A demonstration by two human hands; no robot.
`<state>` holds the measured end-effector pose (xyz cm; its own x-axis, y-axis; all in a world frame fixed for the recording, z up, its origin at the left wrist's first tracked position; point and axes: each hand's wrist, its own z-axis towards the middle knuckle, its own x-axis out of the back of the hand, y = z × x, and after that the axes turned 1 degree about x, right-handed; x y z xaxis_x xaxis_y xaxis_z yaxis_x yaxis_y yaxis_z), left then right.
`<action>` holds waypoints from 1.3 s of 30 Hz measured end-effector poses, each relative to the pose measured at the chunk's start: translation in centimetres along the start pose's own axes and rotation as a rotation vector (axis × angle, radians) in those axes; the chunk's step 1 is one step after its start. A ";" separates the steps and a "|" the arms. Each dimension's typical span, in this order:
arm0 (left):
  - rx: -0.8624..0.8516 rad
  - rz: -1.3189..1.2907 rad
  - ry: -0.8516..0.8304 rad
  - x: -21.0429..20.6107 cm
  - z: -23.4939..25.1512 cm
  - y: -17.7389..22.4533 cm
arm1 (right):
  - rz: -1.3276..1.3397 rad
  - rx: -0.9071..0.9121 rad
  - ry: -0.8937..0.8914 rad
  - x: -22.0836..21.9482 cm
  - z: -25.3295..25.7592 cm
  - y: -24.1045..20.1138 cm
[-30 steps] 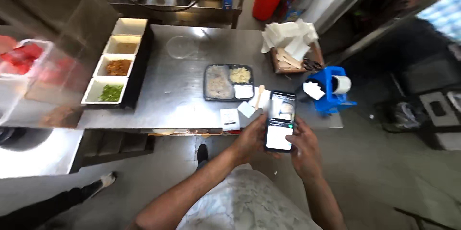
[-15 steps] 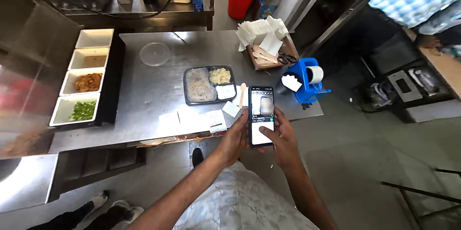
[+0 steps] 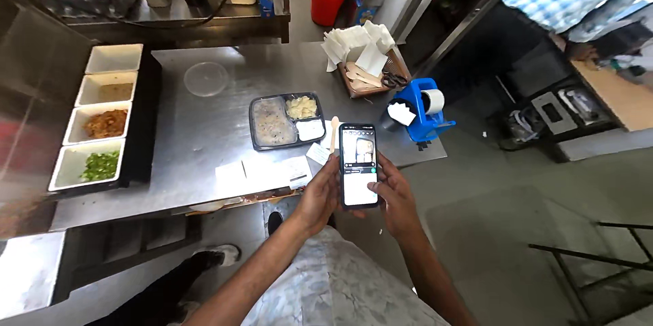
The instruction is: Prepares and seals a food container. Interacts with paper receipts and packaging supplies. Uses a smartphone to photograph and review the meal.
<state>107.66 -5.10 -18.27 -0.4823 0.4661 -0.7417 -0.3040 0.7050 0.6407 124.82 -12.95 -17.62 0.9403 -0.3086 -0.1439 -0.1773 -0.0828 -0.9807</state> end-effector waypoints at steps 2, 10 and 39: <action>-0.009 -0.001 -0.010 -0.1 0.0 -0.1 | 0.001 0.008 0.010 -0.1 0.0 -0.1; -0.011 0.004 -0.007 -0.1 -0.1 -0.3 | 0.020 -0.011 0.034 0.3 -0.3 0.1; -0.289 0.315 1.177 13.2 -15.9 0.5 | -0.819 0.177 -0.449 -28.4 12.4 10.0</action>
<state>88.09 -7.09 -24.58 -0.9621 -0.2723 -0.0168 -0.1395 0.4378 0.8882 99.99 6.72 -24.96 0.7830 0.1776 0.5961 0.5988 0.0444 -0.7997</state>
